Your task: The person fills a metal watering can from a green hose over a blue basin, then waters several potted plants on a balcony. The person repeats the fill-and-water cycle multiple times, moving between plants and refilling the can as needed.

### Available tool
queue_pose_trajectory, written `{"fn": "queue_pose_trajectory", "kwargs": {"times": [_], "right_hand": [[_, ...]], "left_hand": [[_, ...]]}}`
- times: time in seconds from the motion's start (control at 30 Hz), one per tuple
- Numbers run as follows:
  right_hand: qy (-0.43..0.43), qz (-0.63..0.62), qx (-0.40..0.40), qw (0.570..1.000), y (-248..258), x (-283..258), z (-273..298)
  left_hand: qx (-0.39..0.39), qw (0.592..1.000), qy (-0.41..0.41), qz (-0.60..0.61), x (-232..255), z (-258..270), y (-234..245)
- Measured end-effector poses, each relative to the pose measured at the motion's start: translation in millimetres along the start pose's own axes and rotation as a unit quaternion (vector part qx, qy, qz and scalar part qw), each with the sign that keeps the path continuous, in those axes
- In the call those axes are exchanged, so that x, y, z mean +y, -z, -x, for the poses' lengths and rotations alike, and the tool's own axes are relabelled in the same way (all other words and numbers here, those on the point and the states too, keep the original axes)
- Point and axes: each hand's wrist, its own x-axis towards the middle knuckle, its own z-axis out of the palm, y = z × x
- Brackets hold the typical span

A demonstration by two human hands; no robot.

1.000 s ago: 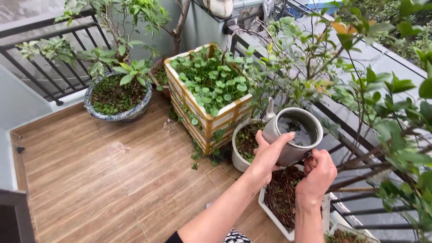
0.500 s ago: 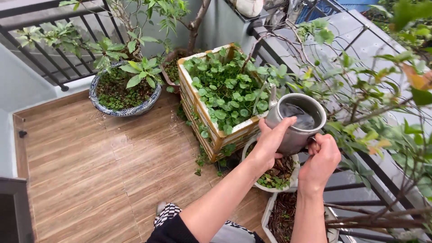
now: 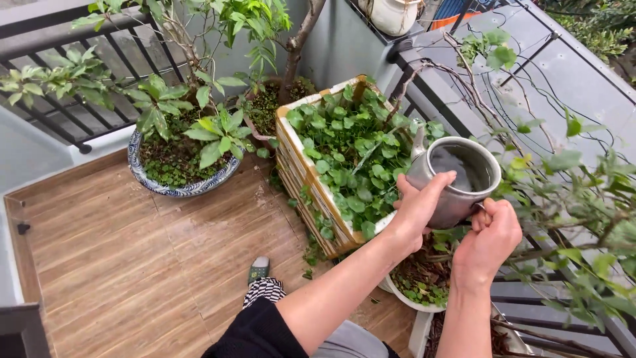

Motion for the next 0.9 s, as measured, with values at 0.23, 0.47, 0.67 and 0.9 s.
{"fn": "queue_pose_trajectory", "kwargs": {"times": [0.23, 0.47, 0.67, 0.9], "right_hand": [[0.001, -0.006, 0.028, 1.0, -88, 16, -7], [0.001, 0.001, 0.05, 0.999, -154, 34, -8], [-0.009, 0.019, 0.055, 0.998, -189, 48, -3], [-0.014, 0.029, 0.066, 0.997, -210, 51, -5]], "left_hand": [[-0.016, 1.0, 0.015, 0.007, 66, -32, 52], [-0.022, 0.999, 0.031, -0.007, 116, -53, 98], [-0.016, 0.998, 0.052, -0.009, 139, -64, 129], [-0.005, 0.998, 0.057, -0.011, 140, -84, 137]]}}
